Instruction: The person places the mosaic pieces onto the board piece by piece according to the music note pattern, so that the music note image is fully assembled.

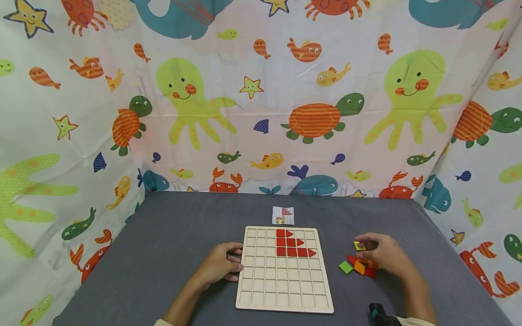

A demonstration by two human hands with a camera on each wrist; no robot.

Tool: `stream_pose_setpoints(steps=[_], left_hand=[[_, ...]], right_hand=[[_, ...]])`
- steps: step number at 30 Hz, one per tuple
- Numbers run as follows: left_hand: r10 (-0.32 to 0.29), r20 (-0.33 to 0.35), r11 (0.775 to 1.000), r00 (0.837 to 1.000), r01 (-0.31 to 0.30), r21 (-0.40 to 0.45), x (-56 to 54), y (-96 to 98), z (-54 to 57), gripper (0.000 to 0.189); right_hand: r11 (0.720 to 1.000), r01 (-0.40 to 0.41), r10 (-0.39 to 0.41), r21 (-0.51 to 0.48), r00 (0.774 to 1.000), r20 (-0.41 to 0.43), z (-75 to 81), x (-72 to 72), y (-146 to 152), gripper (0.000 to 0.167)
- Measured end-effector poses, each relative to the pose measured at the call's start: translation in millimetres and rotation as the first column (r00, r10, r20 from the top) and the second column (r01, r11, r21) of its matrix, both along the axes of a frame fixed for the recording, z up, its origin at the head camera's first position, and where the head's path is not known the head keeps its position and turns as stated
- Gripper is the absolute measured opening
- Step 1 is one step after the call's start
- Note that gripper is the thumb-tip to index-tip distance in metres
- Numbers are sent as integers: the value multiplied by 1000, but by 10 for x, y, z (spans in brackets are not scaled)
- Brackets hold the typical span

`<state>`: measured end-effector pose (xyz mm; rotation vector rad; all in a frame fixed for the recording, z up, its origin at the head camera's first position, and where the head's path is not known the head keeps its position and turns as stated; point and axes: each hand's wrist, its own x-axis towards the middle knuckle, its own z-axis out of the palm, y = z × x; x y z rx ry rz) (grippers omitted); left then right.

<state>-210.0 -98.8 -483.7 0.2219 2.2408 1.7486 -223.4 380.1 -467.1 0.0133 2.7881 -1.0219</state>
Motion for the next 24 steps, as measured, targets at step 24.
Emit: stream_pose_setpoints(steps=[24], left_hand=[[-2, -16, 1000, 1000, 2, 0, 2, -12, -10, 64]], right_hand=[[999, -31, 32, -9, 998, 62, -25, 20, 62, 43]])
